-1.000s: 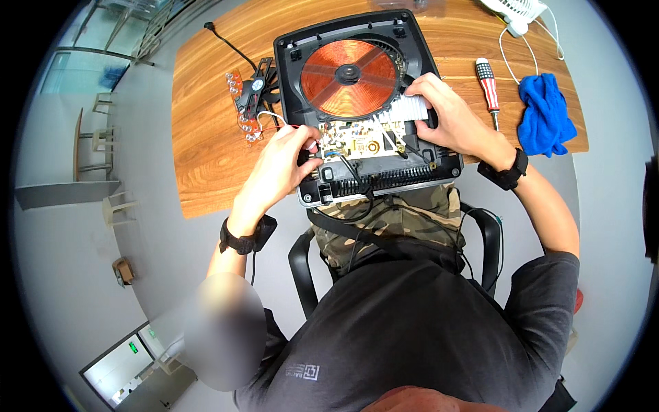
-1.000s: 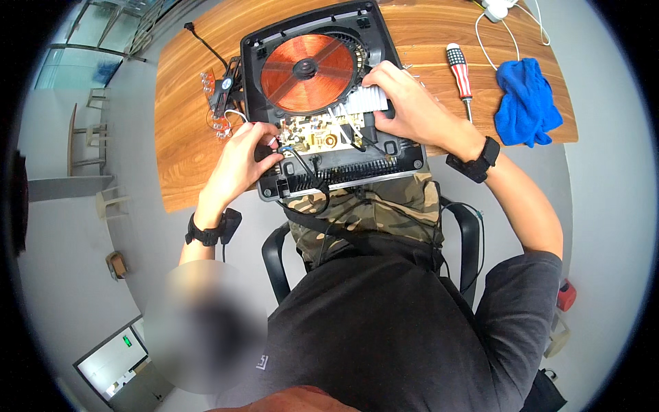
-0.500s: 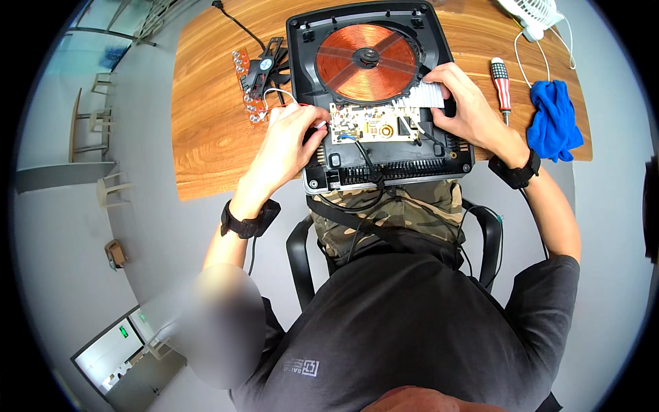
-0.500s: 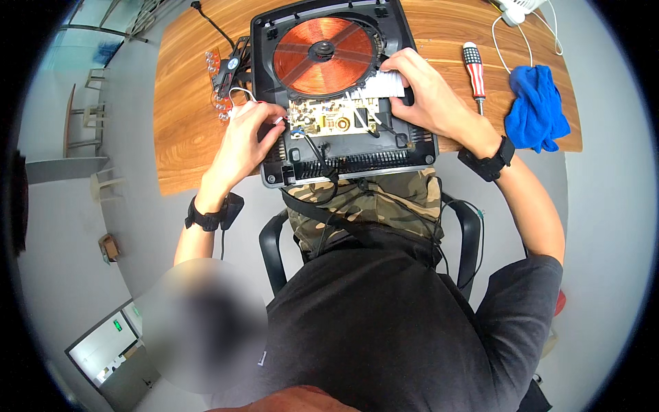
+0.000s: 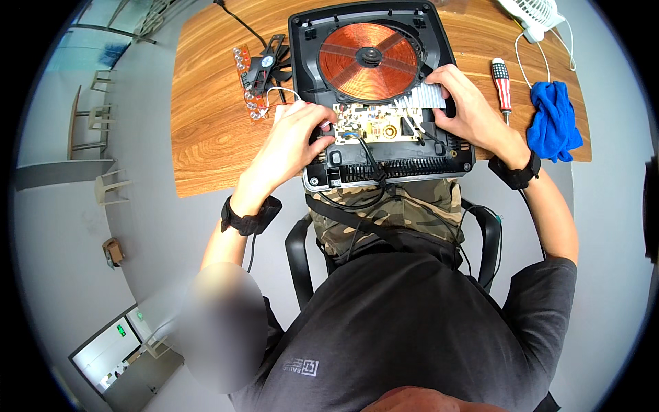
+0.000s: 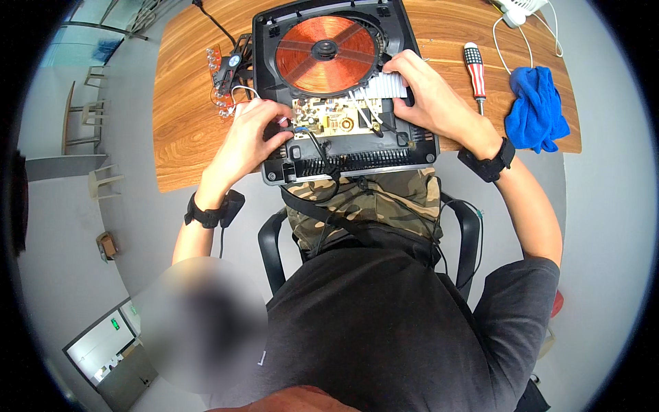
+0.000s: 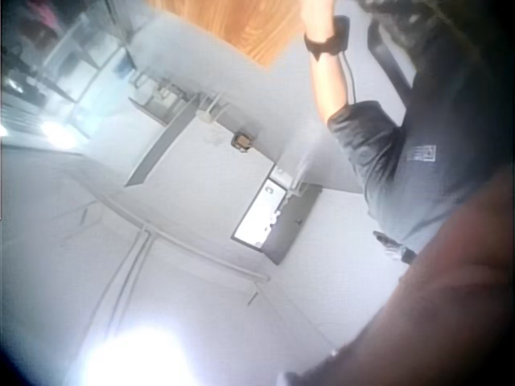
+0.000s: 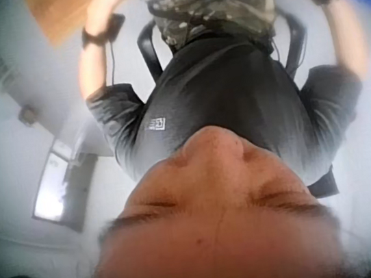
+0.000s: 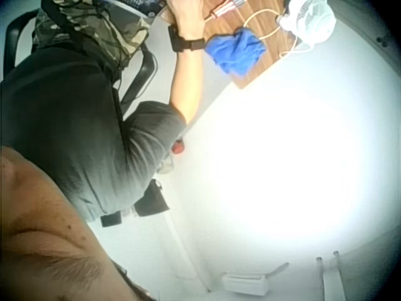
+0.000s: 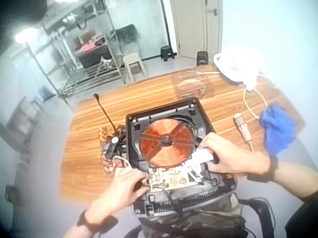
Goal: The person disassembles a small electronic device, removes a copper coil, and uses a screwdriver to adjust internal components. They then reassemble the device by placing the coil back and securing it.
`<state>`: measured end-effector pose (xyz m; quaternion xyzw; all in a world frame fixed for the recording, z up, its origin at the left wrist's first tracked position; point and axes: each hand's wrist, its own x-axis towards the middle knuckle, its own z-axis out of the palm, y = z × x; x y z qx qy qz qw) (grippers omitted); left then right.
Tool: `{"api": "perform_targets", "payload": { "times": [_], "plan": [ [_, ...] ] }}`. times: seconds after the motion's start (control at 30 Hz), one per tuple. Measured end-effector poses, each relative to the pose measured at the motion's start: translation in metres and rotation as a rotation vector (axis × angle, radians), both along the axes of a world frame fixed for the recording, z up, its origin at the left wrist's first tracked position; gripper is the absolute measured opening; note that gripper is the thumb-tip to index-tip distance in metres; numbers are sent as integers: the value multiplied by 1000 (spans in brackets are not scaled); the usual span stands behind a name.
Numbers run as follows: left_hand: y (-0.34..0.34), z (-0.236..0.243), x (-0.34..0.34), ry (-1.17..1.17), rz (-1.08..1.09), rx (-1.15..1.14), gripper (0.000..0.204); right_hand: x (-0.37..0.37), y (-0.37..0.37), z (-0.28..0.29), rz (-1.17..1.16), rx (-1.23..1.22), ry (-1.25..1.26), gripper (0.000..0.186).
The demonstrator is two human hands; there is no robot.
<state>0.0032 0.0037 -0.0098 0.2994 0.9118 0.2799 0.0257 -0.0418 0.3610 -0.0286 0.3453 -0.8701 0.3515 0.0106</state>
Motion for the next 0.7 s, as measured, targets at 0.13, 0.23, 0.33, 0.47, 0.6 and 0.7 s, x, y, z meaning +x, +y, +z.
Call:
{"api": "perform_targets", "payload": {
  "times": [0.13,0.23,0.33,0.47,0.6,0.7],
  "plan": [
    [1,-1,-2,-18,-21,-48,32,2,2,3,-8,72,-42,47],
    [2,1,-1,-30,-25,-72,32,2,0,8,-4,125,-7,47],
    [3,5,0,-55,-19,-95,32,5,-2,12,-10,125,-19,47],
    [3,4,-2,-58,-41,-93,33,5,0,9,-10,121,-13,47],
    [2,3,-2,-83,-42,-79,33,4,-1,7,-3,108,-9,47],
    [2,1,-2,-83,-36,-69,34,5,0,8,-3,119,-17,48]
  ]
}}
